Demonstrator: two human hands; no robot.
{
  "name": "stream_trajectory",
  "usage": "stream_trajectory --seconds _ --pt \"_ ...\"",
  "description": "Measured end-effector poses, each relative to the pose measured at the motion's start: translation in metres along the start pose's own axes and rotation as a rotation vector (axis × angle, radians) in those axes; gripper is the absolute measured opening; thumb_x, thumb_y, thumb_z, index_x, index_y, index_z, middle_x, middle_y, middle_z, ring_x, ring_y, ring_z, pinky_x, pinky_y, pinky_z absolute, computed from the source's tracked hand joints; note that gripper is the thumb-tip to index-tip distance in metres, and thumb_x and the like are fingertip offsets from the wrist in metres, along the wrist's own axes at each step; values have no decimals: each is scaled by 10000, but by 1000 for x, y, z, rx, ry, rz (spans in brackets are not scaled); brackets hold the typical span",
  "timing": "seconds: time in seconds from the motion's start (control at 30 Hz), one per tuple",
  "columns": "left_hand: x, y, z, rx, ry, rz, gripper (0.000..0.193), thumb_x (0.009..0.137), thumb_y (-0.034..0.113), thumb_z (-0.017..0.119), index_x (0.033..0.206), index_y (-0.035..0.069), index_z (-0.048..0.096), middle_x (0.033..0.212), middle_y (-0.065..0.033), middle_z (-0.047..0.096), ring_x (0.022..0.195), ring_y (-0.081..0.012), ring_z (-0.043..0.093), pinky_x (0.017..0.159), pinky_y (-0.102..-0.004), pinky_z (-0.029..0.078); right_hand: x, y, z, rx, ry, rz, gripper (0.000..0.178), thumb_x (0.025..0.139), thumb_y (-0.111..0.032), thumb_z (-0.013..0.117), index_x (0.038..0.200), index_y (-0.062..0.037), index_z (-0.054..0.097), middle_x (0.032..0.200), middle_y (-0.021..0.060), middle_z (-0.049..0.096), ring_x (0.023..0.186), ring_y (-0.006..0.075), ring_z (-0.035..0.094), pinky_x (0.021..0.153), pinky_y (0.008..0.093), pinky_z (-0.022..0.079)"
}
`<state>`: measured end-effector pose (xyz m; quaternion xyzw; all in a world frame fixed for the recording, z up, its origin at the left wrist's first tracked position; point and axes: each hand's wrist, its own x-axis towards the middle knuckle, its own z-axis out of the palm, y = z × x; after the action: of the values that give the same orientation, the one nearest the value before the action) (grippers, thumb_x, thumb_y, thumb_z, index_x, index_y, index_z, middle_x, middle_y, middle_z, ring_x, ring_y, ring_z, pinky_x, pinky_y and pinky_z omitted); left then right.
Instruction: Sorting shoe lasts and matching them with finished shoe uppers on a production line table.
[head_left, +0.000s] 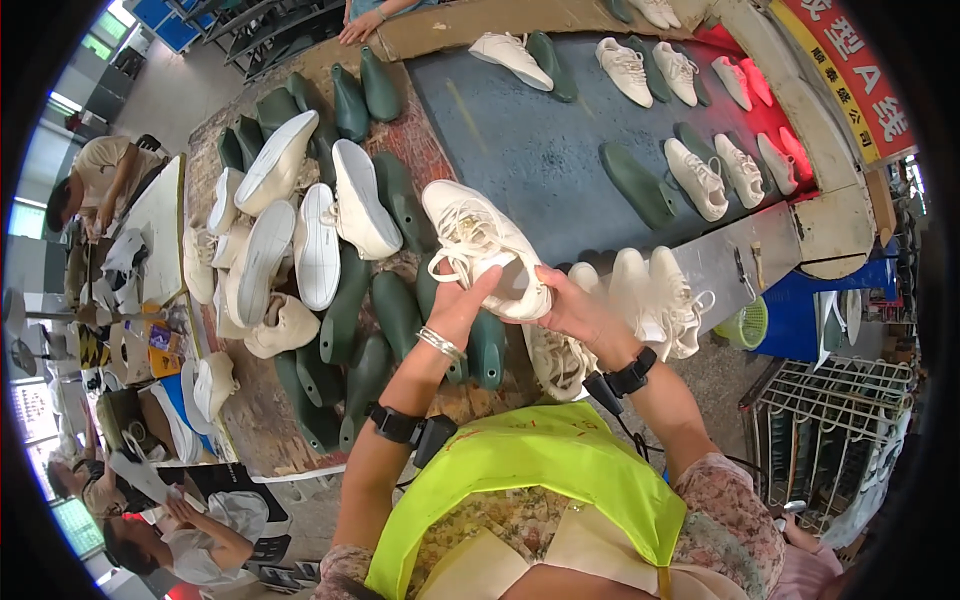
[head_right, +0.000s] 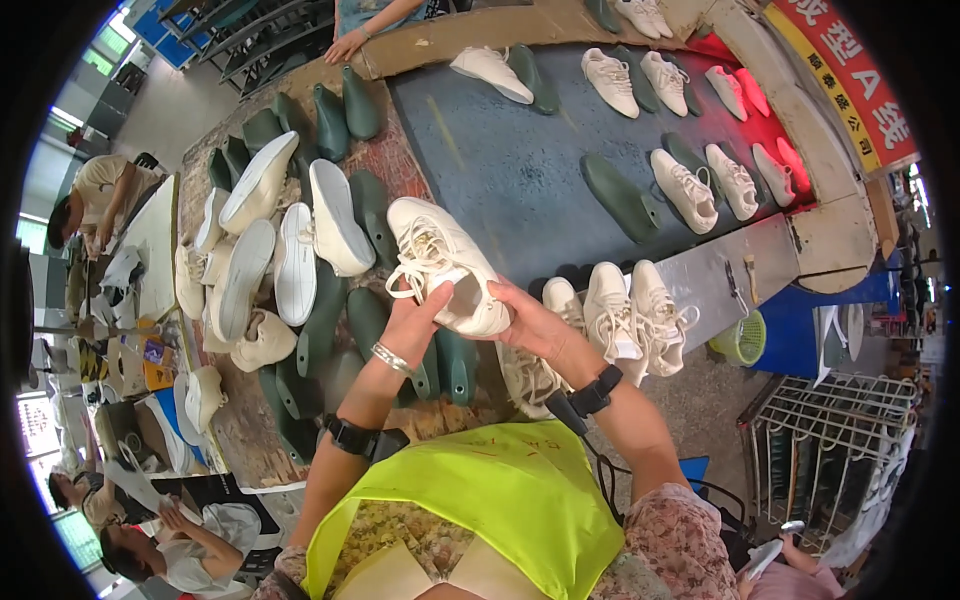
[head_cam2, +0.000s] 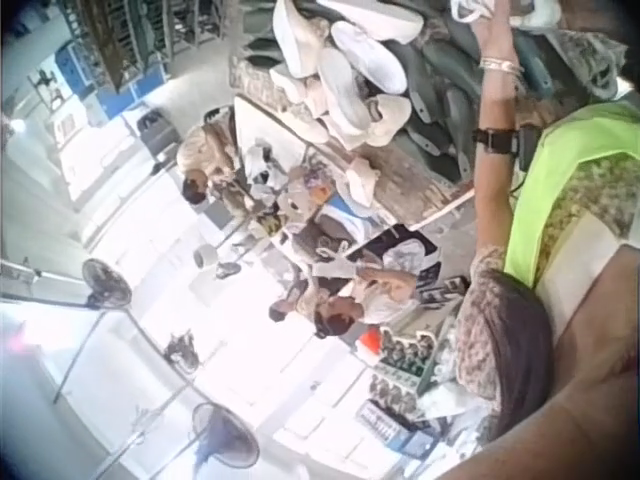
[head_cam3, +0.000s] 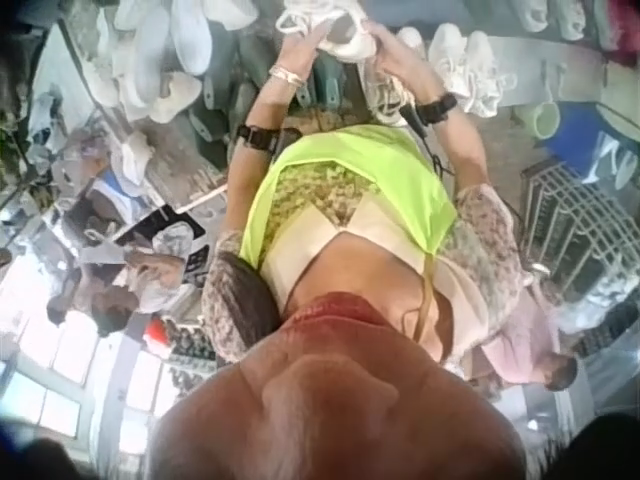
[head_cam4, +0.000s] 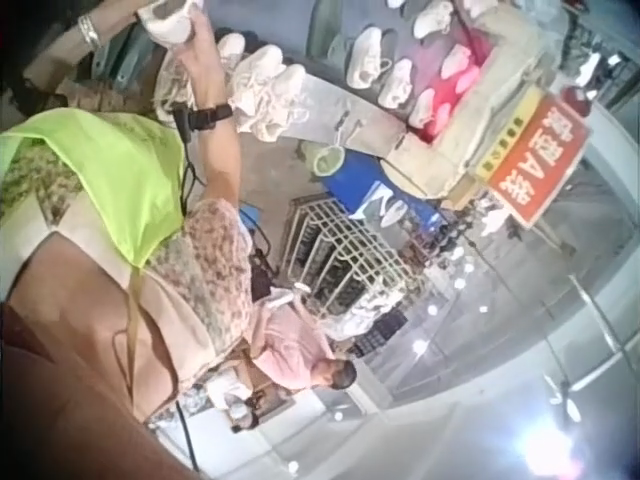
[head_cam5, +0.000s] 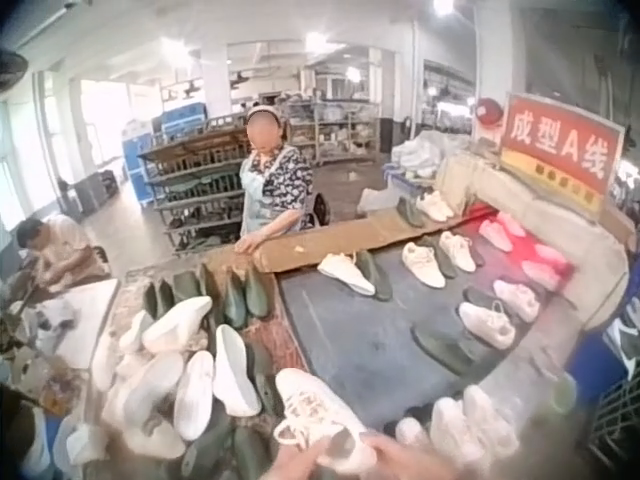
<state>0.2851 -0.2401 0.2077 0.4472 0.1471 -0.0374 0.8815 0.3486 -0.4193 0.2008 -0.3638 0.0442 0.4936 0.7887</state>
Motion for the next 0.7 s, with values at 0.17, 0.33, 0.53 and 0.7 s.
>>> stream_trajectory --seconds 0.17,0.33,0.53,0.7 --pt "50 -37 -12 -65 280 131 620 855 77 620 1373 21 285 1297 -94 462 1162 -184 470 992 -311 388 27 -25 -15 -333 237 83 820 882 -466 558 1468 -142 84 1447 89 272 1278 270 362 939 511 410" --pt "107 -56 32 128 468 349 552 925 133 534 1379 12 245 1322 -113 430 1160 -180 454 1018 -308 334 89 -40 -11 -31 437 -149 715 817 -296 682 1365 -207 231 1308 64 366 1143 268 455 841 462 495" --pt "145 -29 26 520 202 394 562 905 115 545 1387 -10 285 1368 -144 403 1268 -227 385 1042 -327 305 215 -198 -85 -648 416 -84 682 675 -101 576 1323 -140 365 1102 92 548 939 231 582 687 399 547" --pt "191 -20 -3 1218 276 479 818 753 202 710 1367 -78 246 1397 -254 305 1310 -371 291 1079 -409 242 259 -249 -102 -1042 77 341 582 685 -134 585 1256 -106 477 1088 84 588 945 204 604 699 380 548"
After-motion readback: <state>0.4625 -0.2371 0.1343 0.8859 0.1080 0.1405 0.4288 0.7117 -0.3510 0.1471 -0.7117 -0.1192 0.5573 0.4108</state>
